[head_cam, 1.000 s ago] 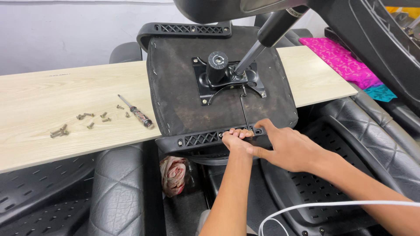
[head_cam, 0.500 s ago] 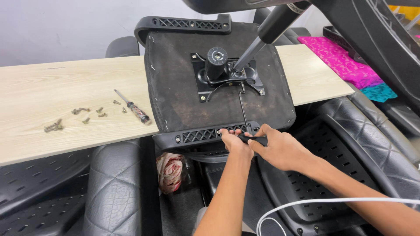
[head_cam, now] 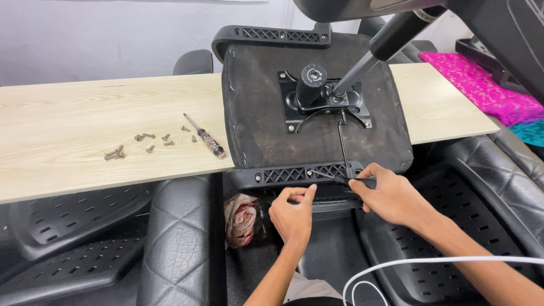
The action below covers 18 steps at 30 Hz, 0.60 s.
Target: The person uses a screwdriver to fasten screws into a black plastic frame attached to a chair base. They pick up screws from a nearby wooden board and tighten them into the frame, securing it to the chair.
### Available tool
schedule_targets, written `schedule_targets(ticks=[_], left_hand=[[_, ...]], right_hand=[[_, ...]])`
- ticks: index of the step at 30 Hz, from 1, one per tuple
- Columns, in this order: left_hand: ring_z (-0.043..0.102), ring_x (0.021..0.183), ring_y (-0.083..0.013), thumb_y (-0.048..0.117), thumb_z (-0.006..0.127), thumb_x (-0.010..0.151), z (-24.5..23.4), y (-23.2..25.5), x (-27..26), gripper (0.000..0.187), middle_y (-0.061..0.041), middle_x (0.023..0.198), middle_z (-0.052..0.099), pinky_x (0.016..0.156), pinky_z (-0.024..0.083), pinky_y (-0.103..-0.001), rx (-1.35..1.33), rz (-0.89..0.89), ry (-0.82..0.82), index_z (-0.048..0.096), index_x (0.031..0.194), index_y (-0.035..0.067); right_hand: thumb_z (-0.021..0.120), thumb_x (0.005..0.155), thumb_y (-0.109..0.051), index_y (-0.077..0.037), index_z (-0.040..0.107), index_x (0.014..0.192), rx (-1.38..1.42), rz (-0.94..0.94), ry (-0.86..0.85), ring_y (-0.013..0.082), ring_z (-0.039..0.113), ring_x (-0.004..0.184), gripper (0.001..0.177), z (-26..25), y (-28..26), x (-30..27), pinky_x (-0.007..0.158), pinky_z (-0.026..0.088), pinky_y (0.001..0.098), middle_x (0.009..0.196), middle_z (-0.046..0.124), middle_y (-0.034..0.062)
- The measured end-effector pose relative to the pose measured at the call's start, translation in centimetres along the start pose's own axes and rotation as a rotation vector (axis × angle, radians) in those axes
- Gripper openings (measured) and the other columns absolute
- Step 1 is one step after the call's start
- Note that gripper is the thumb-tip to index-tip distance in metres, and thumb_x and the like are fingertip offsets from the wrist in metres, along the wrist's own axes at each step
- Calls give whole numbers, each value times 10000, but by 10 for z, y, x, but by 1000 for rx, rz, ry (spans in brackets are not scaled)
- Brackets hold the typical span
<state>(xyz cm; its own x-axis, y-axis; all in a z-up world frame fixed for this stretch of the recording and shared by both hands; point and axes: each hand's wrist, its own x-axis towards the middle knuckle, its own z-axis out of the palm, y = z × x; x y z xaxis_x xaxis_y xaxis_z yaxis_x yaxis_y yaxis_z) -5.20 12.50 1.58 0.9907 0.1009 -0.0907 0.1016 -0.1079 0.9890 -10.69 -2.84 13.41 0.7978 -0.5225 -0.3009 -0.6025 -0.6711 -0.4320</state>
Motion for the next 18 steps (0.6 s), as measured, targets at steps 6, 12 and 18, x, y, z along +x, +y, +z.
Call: schedule_targets(ticks=[6,12,18], left_hand=[[572,547,-73,191,896,740,-28,53,3,191,1,695,673,494,399,-259,-89,630,-111,753,762,67],[451,499,-12,106,890,758,-43,90,-6,163,26,755,676,444,315,-217,-234,754,-262,732,752,68],[617,610,-23,-3,819,803,-51,111,-8,124,18,831,704,495,435,-192,-254,1005,-277,718,826,65]], right_hand=[[557,1022,-376,11,607,1137,668,318,-375,103,473,546,407,3,31,-7,489,393,272,783,669,50],[586,904,-284,6,669,1117,1346,436,-507,141,545,597,370,15,43,-42,490,483,288,843,699,87],[582,900,-67,-71,593,1030,1398,204,-536,152,557,669,130,-1,20,-47,532,474,291,865,603,70]])
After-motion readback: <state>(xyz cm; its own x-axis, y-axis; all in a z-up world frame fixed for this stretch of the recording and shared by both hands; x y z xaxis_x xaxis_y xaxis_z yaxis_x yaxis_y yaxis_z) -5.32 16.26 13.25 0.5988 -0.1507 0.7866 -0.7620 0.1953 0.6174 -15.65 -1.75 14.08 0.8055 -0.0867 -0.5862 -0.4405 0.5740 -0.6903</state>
